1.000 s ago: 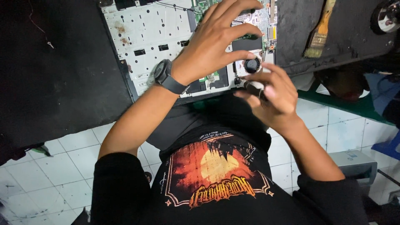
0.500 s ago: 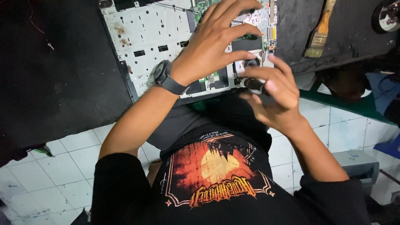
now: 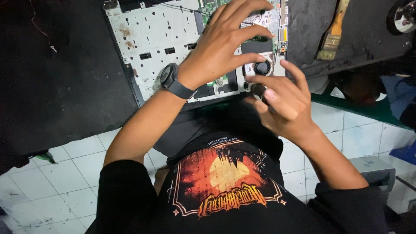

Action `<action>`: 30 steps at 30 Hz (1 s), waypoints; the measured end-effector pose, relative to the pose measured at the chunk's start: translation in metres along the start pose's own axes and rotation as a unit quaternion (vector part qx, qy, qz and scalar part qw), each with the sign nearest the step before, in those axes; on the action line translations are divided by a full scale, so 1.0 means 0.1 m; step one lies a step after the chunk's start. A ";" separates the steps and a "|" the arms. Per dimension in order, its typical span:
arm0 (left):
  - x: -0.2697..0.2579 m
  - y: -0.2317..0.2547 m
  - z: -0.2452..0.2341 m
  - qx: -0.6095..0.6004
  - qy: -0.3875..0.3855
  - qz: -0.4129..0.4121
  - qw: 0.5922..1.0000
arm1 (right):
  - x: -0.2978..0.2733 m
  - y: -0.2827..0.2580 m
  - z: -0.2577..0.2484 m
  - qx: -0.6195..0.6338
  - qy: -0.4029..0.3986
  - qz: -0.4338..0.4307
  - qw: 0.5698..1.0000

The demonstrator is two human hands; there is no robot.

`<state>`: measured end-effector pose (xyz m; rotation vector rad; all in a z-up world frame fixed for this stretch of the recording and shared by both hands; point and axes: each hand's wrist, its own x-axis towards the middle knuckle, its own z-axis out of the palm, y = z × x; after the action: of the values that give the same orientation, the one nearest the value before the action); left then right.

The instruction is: Cleaning a laptop fan with a brush, connecting internal ribbon cables, and securing the fan with screws.

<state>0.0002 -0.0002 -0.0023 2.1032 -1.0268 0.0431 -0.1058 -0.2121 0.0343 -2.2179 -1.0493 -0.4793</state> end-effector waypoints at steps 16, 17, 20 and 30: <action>0.02 0.02 -0.02 -0.004 0.003 -0.005 1.000 | -0.05 0.00 0.03 0.007 0.024 0.017 1.000; 0.02 0.03 -0.03 -0.009 0.003 -0.008 1.000 | -0.06 0.00 0.03 0.006 0.028 0.023 0.999; 0.02 0.03 -0.02 -0.010 0.003 -0.015 1.000 | -0.06 0.01 0.04 0.002 0.033 0.018 0.999; 0.01 0.04 -0.02 -0.018 -0.002 -0.030 0.999 | 0.05 0.02 -0.06 0.085 -0.020 -0.025 0.996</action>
<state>-0.0010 -0.0012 0.0015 2.1011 -0.9582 -0.0092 -0.1014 -0.2139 0.0410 -2.0624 -1.1263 -0.3553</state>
